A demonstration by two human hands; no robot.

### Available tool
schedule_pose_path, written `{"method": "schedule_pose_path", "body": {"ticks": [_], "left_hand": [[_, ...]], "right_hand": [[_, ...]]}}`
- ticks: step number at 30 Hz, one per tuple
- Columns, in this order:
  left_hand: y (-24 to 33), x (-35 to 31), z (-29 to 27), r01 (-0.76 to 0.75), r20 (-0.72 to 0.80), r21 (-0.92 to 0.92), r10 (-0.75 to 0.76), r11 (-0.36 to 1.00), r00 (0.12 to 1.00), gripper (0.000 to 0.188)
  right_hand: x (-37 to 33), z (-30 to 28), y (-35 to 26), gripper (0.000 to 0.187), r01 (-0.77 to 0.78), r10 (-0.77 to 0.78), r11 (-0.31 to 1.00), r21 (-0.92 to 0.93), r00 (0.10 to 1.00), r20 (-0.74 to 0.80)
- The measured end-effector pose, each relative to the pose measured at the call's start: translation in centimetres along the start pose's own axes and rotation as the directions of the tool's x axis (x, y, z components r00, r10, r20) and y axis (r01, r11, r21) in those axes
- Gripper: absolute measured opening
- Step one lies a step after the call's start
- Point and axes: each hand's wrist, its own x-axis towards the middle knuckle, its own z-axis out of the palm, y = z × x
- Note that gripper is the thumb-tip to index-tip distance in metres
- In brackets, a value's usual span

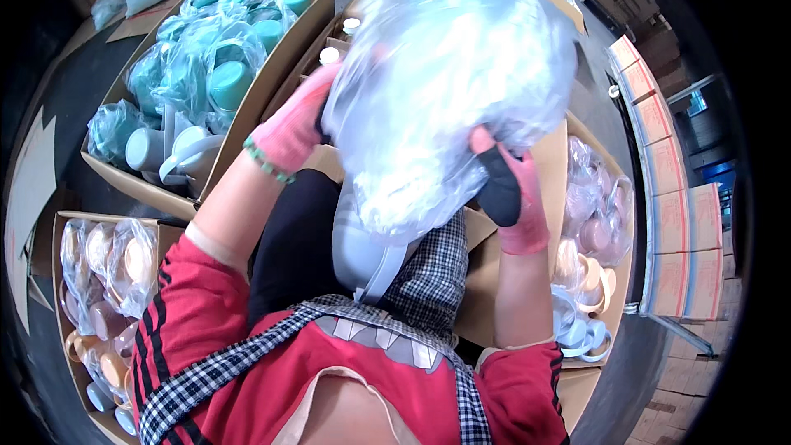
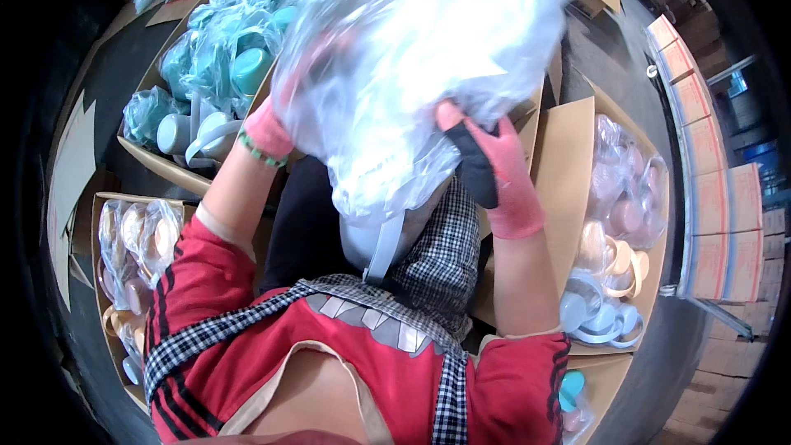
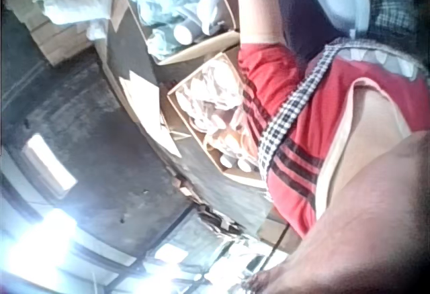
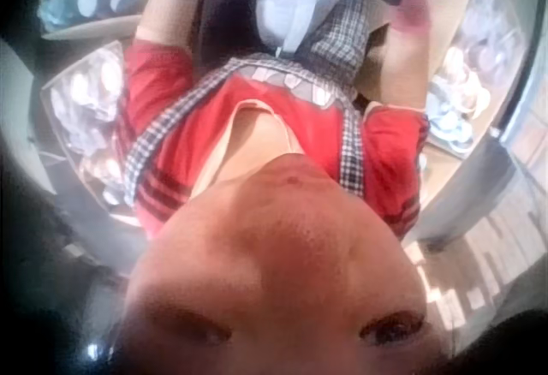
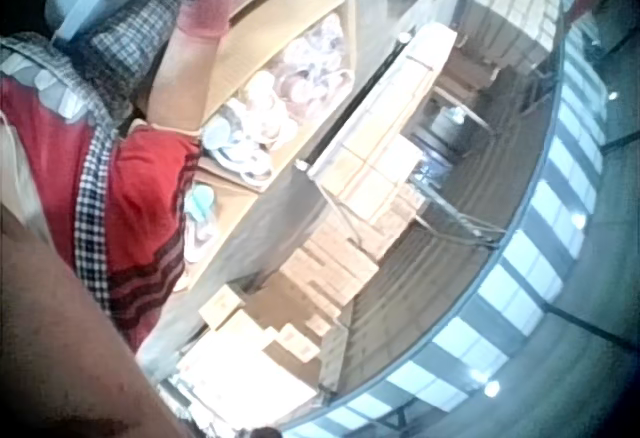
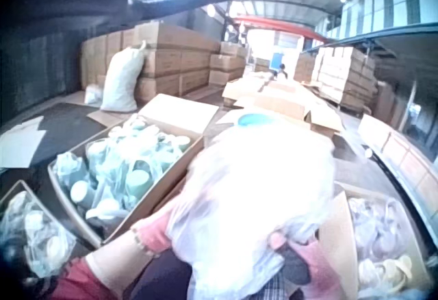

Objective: The person sits on the floor surrounded by boxes of kitchenware and assembles several thermos-style containers. They remove the containers from plastic packaging, unscrew the lids, inspect the interiors, and reassemble them. The person handles teal, white, and beige containers, placing the finished units into cardboard boxes.

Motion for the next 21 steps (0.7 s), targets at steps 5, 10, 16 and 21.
{"method": "schedule_pose_path", "body": {"ticks": [5,10,16,21], "left_hand": [[-1.5,5.6,1.1,0.024,-0.054,0.782,0.030,0.623,0.998,0.036],[-1.8,6.6,0.5,-0.259,0.054,0.890,0.478,0.375,0.877,0.025],[-2.3,6.2,1.3,-0.358,0.056,0.873,0.661,0.332,0.748,0.022],[-4.1,7.1,-5.0,-0.242,-0.035,0.939,0.770,0.243,0.637,0.037]], "right_hand": [[3.2,-0.6,-1.9,0.057,-0.065,0.044,0.992,-0.105,0.981,-0.187],[2.9,0.1,-1.3,0.070,0.469,-0.600,0.725,-0.505,0.790,-0.127],[7.2,-2.0,1.2,0.034,0.264,-0.337,0.930,-0.257,0.893,-0.299],[9.1,-8.4,5.3,0.035,0.317,-0.926,0.118,-0.941,0.378,0.011]]}}
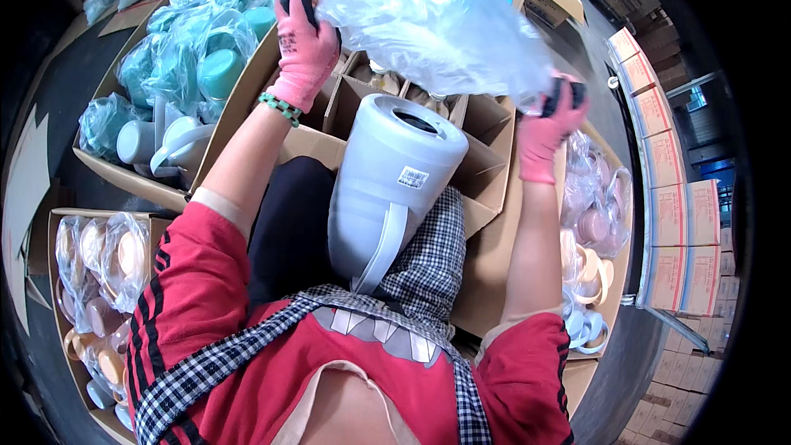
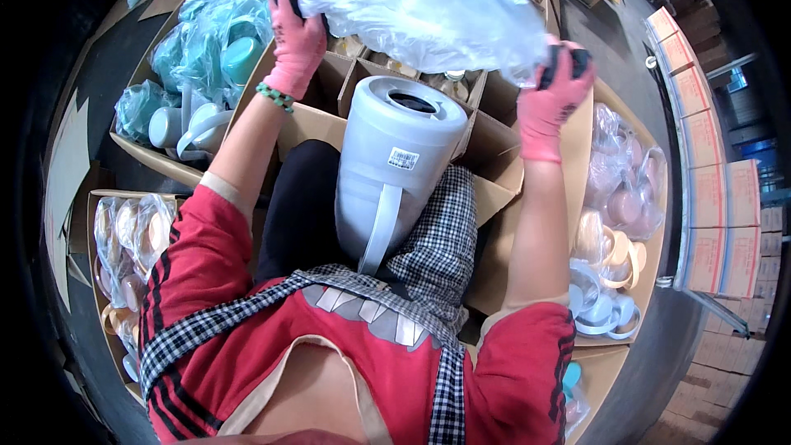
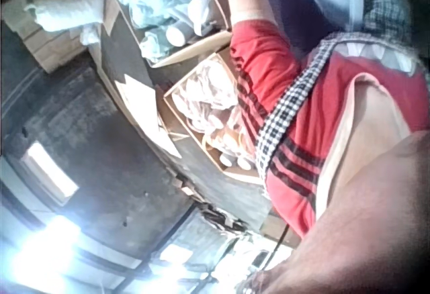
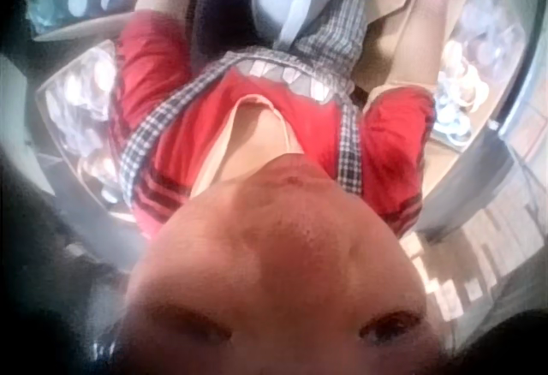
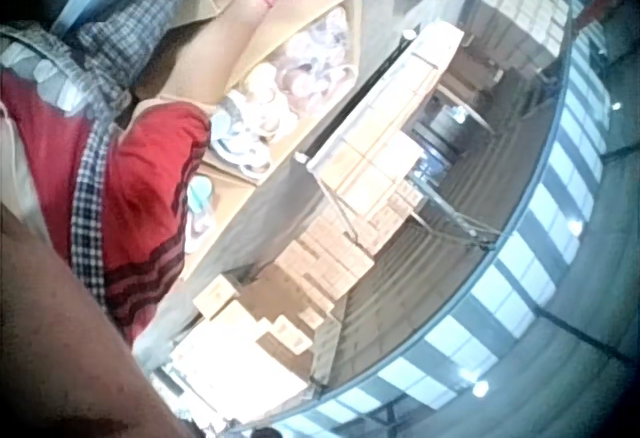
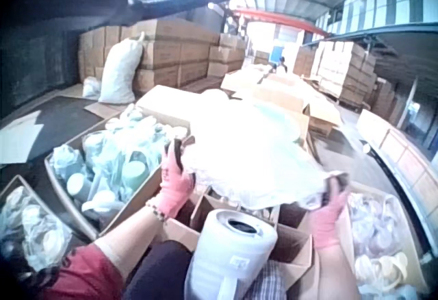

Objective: The person sits on the floor surrounded by boxes of kitchenware and assembles several thermos-style containers. They remove the containers from plastic packaging, unscrew the lids, inspect the interiors, and reassemble them. The person handles teal, white, and beige containers, placing the finished units into cardboard boxes.

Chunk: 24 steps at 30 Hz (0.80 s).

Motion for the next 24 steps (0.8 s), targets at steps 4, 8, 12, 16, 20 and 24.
{"method": "schedule_pose_path", "body": {"ticks": [4,8,12,16,20,24], "left_hand": [[-5.5,-8.5,3.6,0.098,0.505,0.134,-0.154,0.986,0.850,0.041],[-7.3,-15.6,3.6,0.345,0.930,0.064,-0.181,0.936,0.319,0.055],[-3.6,-10.5,-0.8,0.936,0.902,-0.311,-0.259,0.166,0.345,0.035],[0.2,-9.7,-7.7,0.402,0.934,-0.269,0.135,0.875,0.331,0.008],[4.8,-13.1,-11.1,-0.193,0.926,-0.358,0.374,0.914,0.049,0.013],[6.2,-15.5,-14.4,-0.145,0.951,-0.304,0.309,0.942,0.015,0.017]], "right_hand": [[-8.5,3.1,-0.3,0.035,0.074,0.042,0.980,-0.187,0.834,0.550],[-16.5,2.6,-2.7,0.026,-0.806,0.474,0.589,0.055,0.400,0.784],[-13.2,-2.9,-3.9,0.022,-0.855,0.385,-0.371,0.363,0.214,0.898],[-11.0,-7.4,-5.9,0.025,-0.763,0.169,0.640,0.087,0.251,0.953],[-16.4,-12.4,-9.8,0.030,-0.110,-0.335,0.929,0.352,0.153,0.930],[-9.2,-15.2,-12.5,0.038,-0.387,-0.431,0.842,0.376,-0.065,0.900]]}}
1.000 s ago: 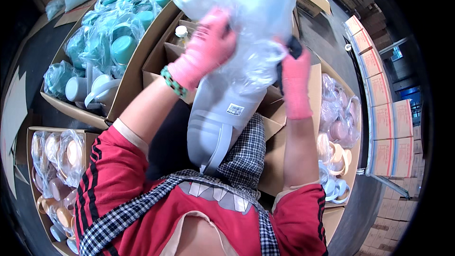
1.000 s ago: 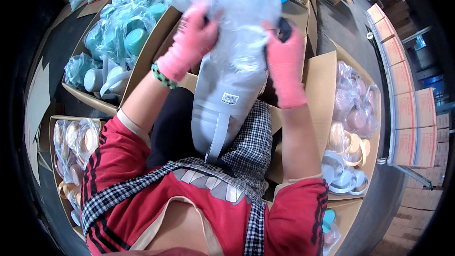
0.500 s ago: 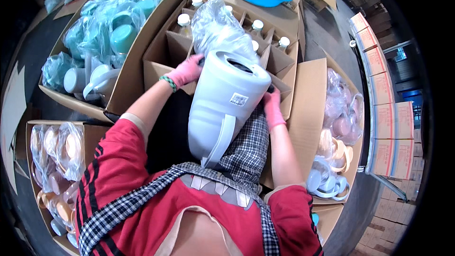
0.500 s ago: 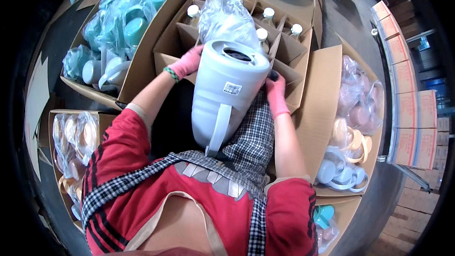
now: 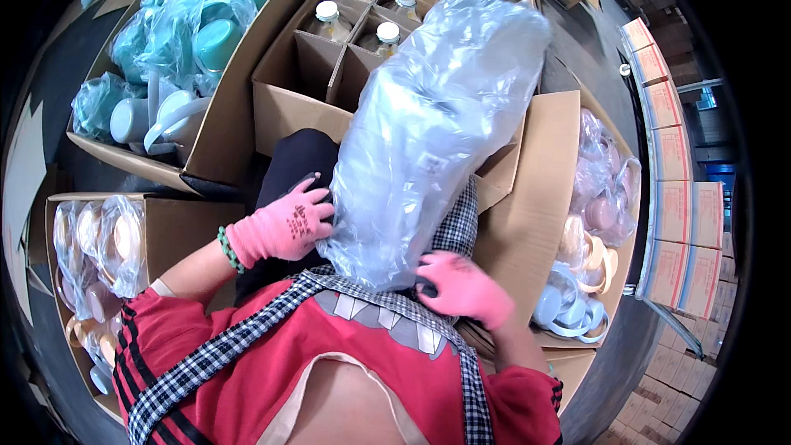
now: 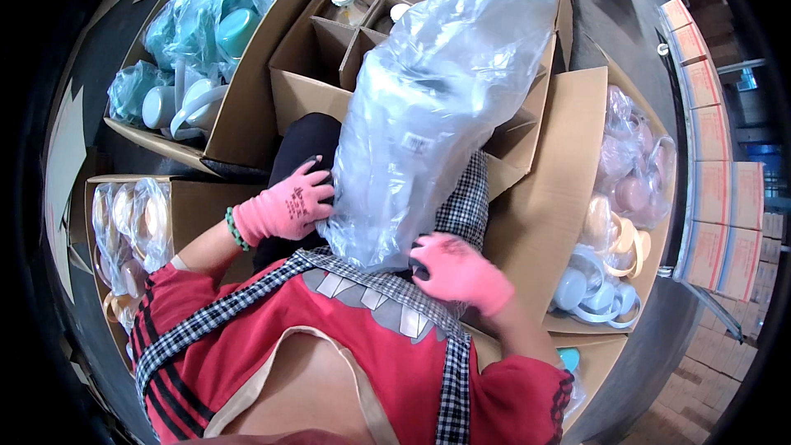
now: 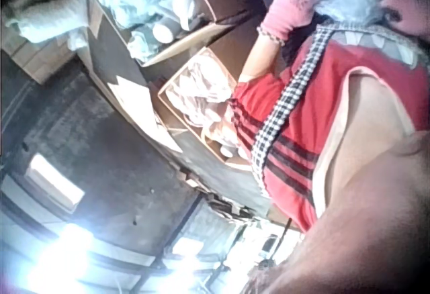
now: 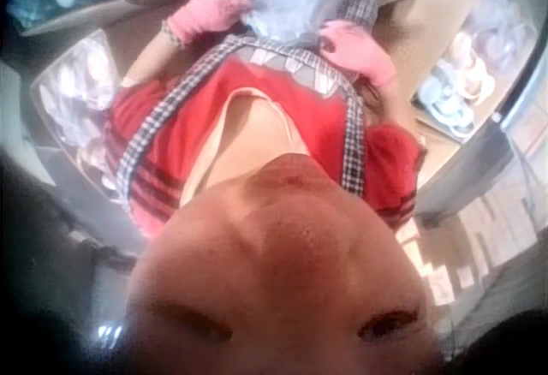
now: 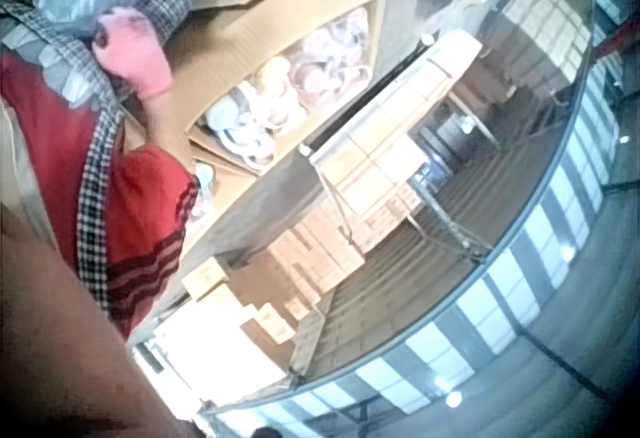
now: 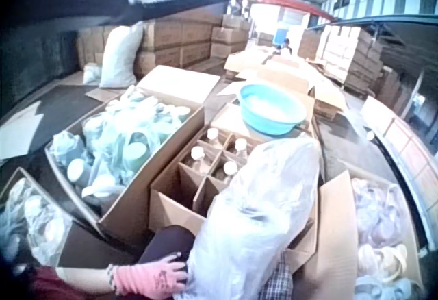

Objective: The person sits on the floor surrounded by boxes of kitchenware and assembles several thermos-style containers. They remove the containers from plastic packaging, unscrew the lids, inspect the interiors, and reassemble them. The person handles teal, white, and beige containers, placing the finished units into cardboard boxes.

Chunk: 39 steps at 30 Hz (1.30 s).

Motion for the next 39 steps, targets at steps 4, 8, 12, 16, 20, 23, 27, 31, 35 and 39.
{"method": "schedule_pose_path", "body": {"ticks": [4,8,12,16,20,23,27,31,35,39], "left_hand": [[2.4,-2.1,0.8,-0.045,0.083,0.012,0.044,0.999,0.996,0.013],[3.0,-1.4,-0.6,-0.077,0.073,-0.068,0.082,0.995,0.994,0.013],[2.7,-2.9,-1.5,0.003,-0.221,-0.173,-0.042,0.985,0.974,0.018],[2.7,-3.5,-3.0,0.035,-0.492,-0.243,-0.155,0.969,0.857,0.026],[0.0,-4.0,-4.6,0.033,-0.514,-0.492,-0.321,0.870,0.795,0.021],[-3.0,-2.6,-3.7,-0.021,-0.354,-0.911,-0.754,0.412,0.554,0.024],[-7.0,0.6,-1.3,-0.026,-0.053,-0.999,-0.844,0.046,0.534,0.033],[-7.0,4.3,1.1,0.175,0.085,-0.984,-0.749,0.042,0.657,0.041],[-7.2,6.6,3.1,0.570,0.143,-0.739,-0.744,0.359,0.653,0.040],[-6.6,7.2,6.5,0.617,0.402,-0.064,-0.545,0.785,0.736,0.043]], "right_hand": [[1.9,-5.7,-3.3,0.032,-0.075,-0.232,0.794,-0.603,0.880,-0.414],[8.2,5.0,1.2,0.019,0.460,-0.493,0.448,-0.767,0.842,0.218],[9.6,2.1,3.8,0.011,0.531,-0.505,0.343,-0.775,0.800,0.325],[4.7,-2.0,4.9,0.007,0.317,-0.348,0.811,-0.491,0.937,0.030],[0.4,-9.4,0.6,0.025,0.027,-0.225,0.836,-0.548,0.928,-0.298],[-4.4,-10.1,1.4,0.029,-0.350,0.030,0.857,-0.378,0.767,-0.641],[-11.2,-6.6,3.2,0.038,-0.515,0.583,0.785,0.345,0.423,-0.694],[-13.7,-1.4,4.8,0.058,-0.585,0.731,0.619,0.524,0.184,-0.657],[-14.9,1.1,5.7,0.062,-0.465,0.746,0.627,0.625,0.124,-0.655],[-15.5,1.9,6.4,0.065,-0.444,0.804,0.548,0.709,0.045,-0.593]]}}
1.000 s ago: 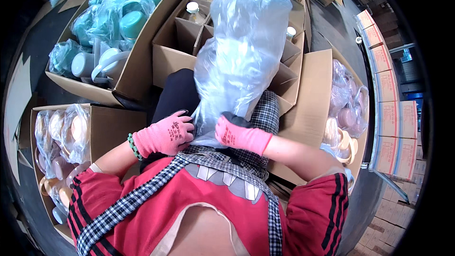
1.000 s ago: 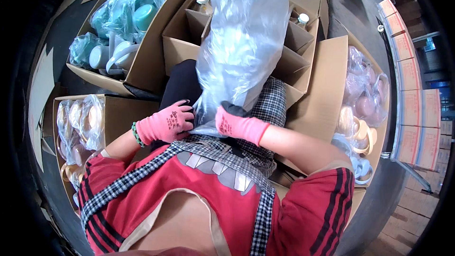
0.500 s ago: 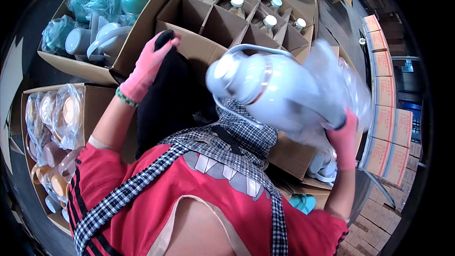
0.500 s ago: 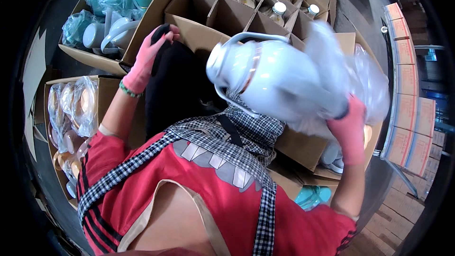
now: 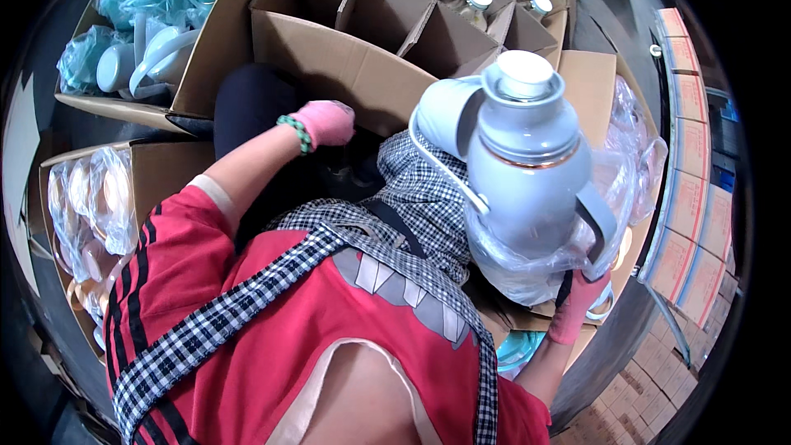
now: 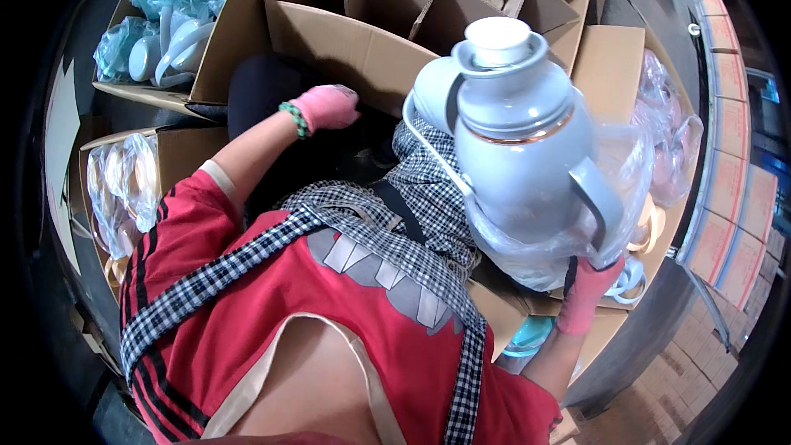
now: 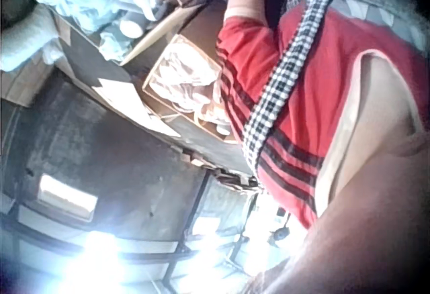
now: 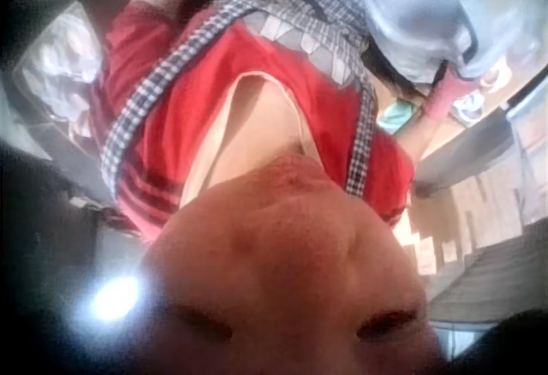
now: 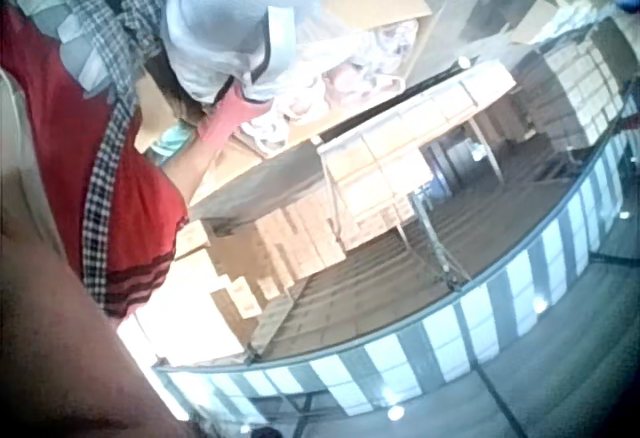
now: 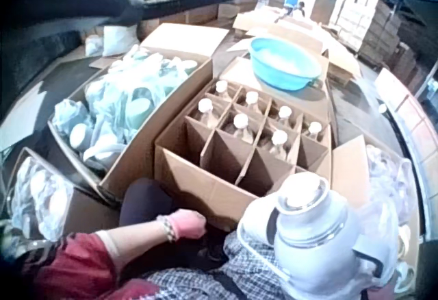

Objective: The person sits on the floor surrounded by boxes of kitchenware and assembles several thermos-style containers. They remove the containers from plastic packaging, unscrew the lids, inspect the interiors, and reassemble them. The person handles teal, white, and beige containers, placing the finished units into cardboard boxes.

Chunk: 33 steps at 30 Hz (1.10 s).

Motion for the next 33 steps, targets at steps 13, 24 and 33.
{"method": "schedule_pose_path", "body": {"ticks": [13,24,33], "left_hand": [[5.7,7.2,0.2,0.044,-0.176,-0.778,0.284,-0.627,0.942,0.093],[5.9,5.7,-1.5,0.008,-0.425,-0.574,0.306,-0.819,0.852,0.094],[5.0,4.8,-2.7,-0.051,-0.464,-0.539,0.246,-0.841,0.851,0.079]], "right_hand": [[-1.0,-0.3,1.9,0.065,0.040,-0.040,0.999,-0.015,0.999,0.026],[-1.6,0.0,-3.3,0.069,0.189,-0.151,0.921,-0.341,0.979,0.135],[-2.1,0.9,-3.8,0.066,0.250,-0.229,0.941,-0.229,0.967,0.116]]}}
